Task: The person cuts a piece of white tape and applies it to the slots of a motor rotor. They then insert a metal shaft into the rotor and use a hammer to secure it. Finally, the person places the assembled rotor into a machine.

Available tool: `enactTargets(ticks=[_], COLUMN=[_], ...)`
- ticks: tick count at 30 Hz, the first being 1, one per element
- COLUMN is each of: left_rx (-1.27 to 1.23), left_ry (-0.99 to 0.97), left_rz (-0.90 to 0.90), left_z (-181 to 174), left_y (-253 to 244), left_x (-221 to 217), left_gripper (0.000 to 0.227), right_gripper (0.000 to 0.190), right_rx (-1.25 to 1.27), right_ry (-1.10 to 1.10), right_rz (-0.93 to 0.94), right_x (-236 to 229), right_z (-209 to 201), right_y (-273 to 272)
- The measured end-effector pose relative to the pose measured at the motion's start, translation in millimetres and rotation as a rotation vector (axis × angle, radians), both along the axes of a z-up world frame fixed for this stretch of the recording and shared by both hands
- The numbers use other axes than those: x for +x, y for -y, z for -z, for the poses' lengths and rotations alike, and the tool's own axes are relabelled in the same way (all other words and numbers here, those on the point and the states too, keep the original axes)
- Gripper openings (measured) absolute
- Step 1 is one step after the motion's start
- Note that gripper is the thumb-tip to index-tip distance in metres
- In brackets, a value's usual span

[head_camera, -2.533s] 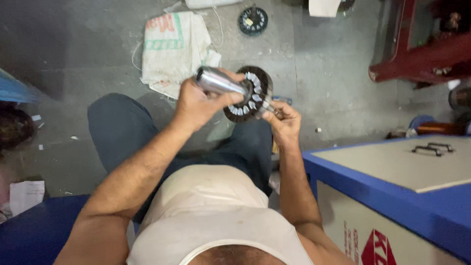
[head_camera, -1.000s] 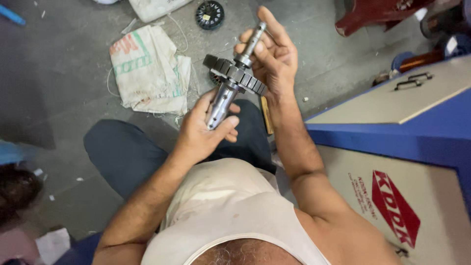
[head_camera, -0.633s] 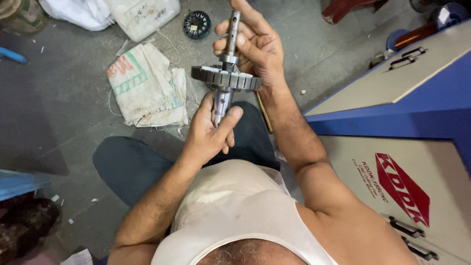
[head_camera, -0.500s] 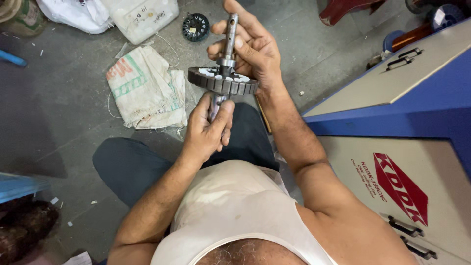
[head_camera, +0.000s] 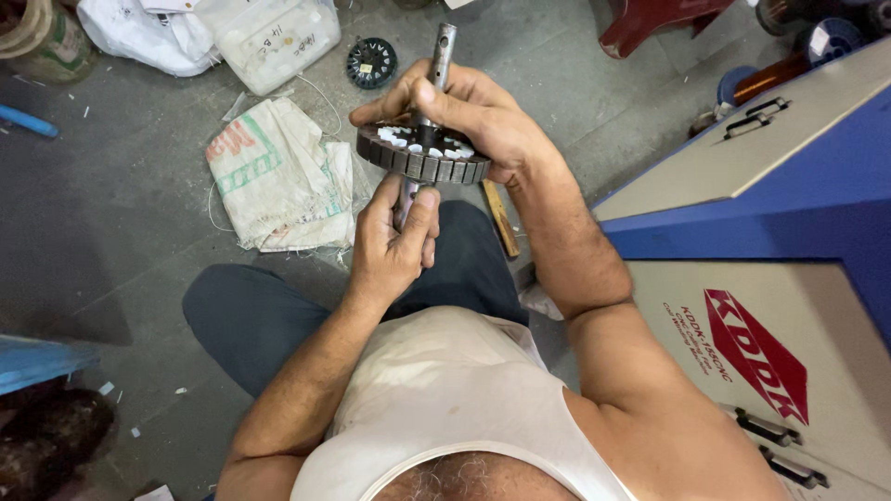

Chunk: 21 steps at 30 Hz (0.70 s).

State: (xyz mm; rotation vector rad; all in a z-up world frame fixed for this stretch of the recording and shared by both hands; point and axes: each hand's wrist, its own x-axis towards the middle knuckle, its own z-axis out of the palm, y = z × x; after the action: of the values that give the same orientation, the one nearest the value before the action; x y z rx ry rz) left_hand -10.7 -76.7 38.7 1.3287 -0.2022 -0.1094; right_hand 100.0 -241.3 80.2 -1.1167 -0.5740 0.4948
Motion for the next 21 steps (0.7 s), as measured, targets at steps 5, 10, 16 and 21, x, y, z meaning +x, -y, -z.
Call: enactTargets(ticks=[5, 10, 16, 21], left_rx=[0.029, 0.085, 0.211, 0.241], left_ry=[0.029, -0.014, 0.087, 0.232], left_rz=[-0.015, -0.060, -0.131, -0.177], left_z=[-1, -3, 4, 16], left_y=[-5, 0, 0, -1], left_x=[0, 1, 3, 5], left_gripper=[0.029, 0.033, 0.036, 0.038], right_gripper=[0.020, 0.019, 0.019, 0.026], right_rx=[0.050, 0.040, 0.033, -0.051], right_ry=[-0.068, -0.089, -0.073, 0.114], right_rz=[0.092, 0.149, 0.222, 0.224], right_x=[2, 1, -1, -6], right_z=[2, 5, 13, 3], right_y=[-5, -5, -5, -8])
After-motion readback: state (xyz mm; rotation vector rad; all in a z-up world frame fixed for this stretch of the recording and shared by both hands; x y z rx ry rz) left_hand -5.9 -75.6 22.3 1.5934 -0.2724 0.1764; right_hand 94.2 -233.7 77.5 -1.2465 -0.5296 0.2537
